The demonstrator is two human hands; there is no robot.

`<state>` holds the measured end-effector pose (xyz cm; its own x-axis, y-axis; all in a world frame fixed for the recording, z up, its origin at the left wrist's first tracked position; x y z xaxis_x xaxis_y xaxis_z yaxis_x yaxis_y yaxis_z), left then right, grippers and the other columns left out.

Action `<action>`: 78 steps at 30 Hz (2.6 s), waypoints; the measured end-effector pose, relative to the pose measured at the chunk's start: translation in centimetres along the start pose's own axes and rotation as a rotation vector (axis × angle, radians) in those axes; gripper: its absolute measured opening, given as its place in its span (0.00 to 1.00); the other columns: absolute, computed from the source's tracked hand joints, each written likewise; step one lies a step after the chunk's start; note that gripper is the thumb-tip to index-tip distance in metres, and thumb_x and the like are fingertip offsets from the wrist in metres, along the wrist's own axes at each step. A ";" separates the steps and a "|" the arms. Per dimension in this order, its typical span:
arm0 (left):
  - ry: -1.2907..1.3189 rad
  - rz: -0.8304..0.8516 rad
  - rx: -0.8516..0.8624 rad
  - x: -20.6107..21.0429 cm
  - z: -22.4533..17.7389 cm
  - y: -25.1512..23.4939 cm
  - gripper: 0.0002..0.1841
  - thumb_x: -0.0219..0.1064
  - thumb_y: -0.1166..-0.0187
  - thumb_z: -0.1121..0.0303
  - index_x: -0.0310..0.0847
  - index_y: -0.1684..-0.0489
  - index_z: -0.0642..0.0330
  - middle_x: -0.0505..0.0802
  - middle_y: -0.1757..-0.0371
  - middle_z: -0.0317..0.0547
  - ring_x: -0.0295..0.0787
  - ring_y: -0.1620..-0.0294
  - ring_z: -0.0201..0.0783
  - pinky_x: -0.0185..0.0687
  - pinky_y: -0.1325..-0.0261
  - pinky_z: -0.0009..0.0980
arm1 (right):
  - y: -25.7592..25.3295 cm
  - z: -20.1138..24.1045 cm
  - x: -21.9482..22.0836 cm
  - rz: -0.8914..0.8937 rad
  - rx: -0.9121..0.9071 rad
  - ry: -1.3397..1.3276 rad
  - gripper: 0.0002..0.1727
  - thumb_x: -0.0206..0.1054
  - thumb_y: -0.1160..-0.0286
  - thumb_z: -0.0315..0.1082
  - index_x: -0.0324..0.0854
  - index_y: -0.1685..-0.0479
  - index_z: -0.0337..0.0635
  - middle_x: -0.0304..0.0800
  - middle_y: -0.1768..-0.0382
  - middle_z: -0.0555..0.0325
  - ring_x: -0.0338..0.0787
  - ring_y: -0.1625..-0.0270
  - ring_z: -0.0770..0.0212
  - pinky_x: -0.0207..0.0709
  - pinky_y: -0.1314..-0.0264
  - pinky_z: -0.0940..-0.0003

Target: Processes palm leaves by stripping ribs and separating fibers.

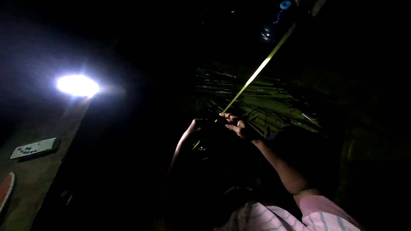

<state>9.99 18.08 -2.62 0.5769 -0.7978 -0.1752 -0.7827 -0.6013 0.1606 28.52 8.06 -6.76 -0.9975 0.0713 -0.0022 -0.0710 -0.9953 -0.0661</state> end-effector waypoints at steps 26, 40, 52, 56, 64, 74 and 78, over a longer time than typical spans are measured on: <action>0.516 0.218 -0.289 4.0 2.6 -2.3 0.14 0.47 0.13 0.73 0.81 0.56 0.62 0.86 0.75 0.35 0.74 0.85 0.21 0.69 0.83 0.16 | 0.2 0.1 -1.4 -0.048 0.121 -0.155 0.14 0.57 0.13 0.27 0.78 0.35 0.36 0.85 0.72 0.61 0.72 0.82 0.76 0.66 0.80 0.82; 0.255 0.253 -0.368 -0.4 0.7 0.4 0.11 0.53 0.13 0.71 0.84 0.56 0.58 0.88 0.73 0.33 0.75 0.84 0.21 0.71 0.82 0.16 | 0.8 2.3 -7.3 -0.366 0.024 -0.342 0.10 0.53 0.12 0.27 0.80 0.47 0.41 0.86 0.72 0.58 0.70 0.86 0.75 0.66 0.85 0.83; -0.191 0.026 -0.399 -17.0 1.4 10.5 0.08 0.62 0.16 0.71 0.87 0.63 0.58 0.88 0.74 0.31 0.79 0.78 0.22 0.78 0.72 0.21 | 1.7 3.9 -13.5 -0.594 -0.108 -0.386 0.11 0.50 0.12 0.30 0.78 0.47 0.51 0.83 0.71 0.64 0.68 0.88 0.76 0.66 0.88 0.84; -0.238 0.128 -0.235 -22.9 6.2 14.8 0.11 0.62 0.16 0.69 0.89 0.52 0.65 0.92 0.65 0.36 0.84 0.69 0.23 0.82 0.64 0.25 | 1.8 3.3 -14.2 -0.619 -0.134 -0.402 0.15 0.49 0.12 0.28 0.77 0.37 0.50 0.85 0.68 0.64 0.68 0.88 0.77 0.65 0.89 0.85; -0.465 -0.310 -0.234 -15.3 1.5 11.0 0.10 0.65 0.15 0.68 0.85 0.51 0.68 0.90 0.62 0.44 0.84 0.65 0.29 0.84 0.55 0.33 | 0.6 1.6 -7.3 -0.266 0.092 -0.176 0.18 0.52 0.13 0.33 0.74 0.29 0.46 0.85 0.72 0.61 0.72 0.87 0.73 0.70 0.85 0.78; -0.789 -0.350 0.108 3.2 -0.5 2.0 0.13 0.62 0.16 0.67 0.90 0.46 0.63 0.95 0.49 0.58 0.94 0.50 0.58 0.86 0.45 0.59 | 0.3 0.7 3.2 0.032 0.272 -0.286 0.24 0.57 0.12 0.34 0.68 0.18 0.44 0.83 0.68 0.60 0.73 0.78 0.74 0.66 0.78 0.80; -0.876 -0.342 0.155 4.3 -0.2 2.5 0.13 0.61 0.15 0.67 0.90 0.48 0.62 0.95 0.52 0.59 0.95 0.56 0.59 0.88 0.52 0.59 | 0.1 0.5 2.4 -0.084 0.233 -0.353 0.14 0.54 0.11 0.29 0.75 0.34 0.37 0.81 0.74 0.62 0.71 0.81 0.76 0.64 0.80 0.82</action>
<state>10.57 13.19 -2.82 0.4494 -0.2253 -0.8644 -0.6626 -0.7331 -0.1533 26.08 8.05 -6.31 -0.9265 0.1658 0.3379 -0.1110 -0.9782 0.1756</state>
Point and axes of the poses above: each hand's wrist, its own y-axis away from the middle knuckle, its own x-axis out of the palm, z = x × y, the point moved 4 cm from there along -y, towards the middle knuckle
